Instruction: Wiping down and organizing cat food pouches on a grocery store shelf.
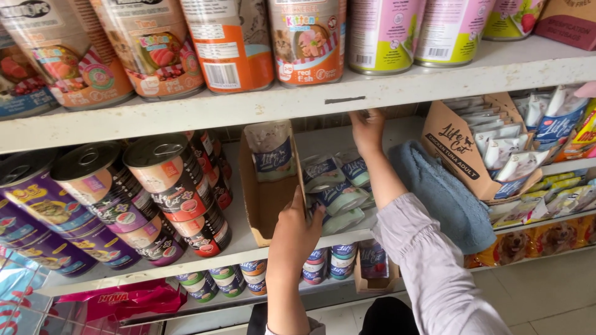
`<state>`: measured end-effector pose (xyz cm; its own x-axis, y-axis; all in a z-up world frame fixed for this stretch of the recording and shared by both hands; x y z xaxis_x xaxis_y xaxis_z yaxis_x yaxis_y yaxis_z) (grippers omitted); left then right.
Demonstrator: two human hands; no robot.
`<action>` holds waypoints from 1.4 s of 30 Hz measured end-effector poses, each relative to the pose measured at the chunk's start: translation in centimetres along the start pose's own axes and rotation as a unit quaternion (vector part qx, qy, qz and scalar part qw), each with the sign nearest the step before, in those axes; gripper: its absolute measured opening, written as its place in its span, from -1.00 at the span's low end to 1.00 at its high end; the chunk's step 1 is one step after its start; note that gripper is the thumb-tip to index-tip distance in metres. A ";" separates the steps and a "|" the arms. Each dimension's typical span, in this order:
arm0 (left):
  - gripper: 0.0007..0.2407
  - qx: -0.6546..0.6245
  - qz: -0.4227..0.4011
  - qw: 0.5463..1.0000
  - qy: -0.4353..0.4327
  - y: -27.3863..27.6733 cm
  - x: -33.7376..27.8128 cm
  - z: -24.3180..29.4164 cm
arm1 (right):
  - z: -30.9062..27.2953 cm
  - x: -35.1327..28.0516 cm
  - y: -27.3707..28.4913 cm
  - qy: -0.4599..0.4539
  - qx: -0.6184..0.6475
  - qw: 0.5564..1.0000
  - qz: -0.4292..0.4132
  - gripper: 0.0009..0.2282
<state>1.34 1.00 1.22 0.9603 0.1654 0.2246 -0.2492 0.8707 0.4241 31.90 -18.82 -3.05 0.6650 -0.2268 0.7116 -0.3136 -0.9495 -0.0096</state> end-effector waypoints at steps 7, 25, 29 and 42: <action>-0.66 -0.134 0.063 0.981 -0.121 5.3 -1.6 4.2 | -10.5 -2.8 -4.3 -0.071 0.316 0.944 0.063 -0.91; -0.62 -0.063 0.317 0.937 -0.134 5.1 0.8 -2.4 | -10.2 -1.7 -8.1 0.027 -0.030 0.993 -0.110 -0.72; -0.67 -0.082 0.322 0.934 -0.131 5.3 0.8 -1.7 | -10.9 0.0 -7.4 0.056 -0.111 0.974 -0.190 -0.70; -0.82 -0.082 0.415 0.864 -0.275 2.9 -0.4 1.7 | -20.1 -2.7 -11.2 0.211 -0.365 0.822 -0.384 -0.73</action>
<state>0.03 2.66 3.80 0.2445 0.5584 0.7927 -0.7583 0.6197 -0.2026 20.00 -3.25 9.26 0.6104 0.6198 0.4933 -0.3376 -0.3598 0.8698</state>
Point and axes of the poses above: each hand's wrist, its own x-axis towards the middle knuckle, its own y-axis out of the back of the hand, z = x × y, the point moved 3 cm from there along x, towards the middle knuckle, and after that the axes turned 12 degrees about -x, right-handed, at the moved point
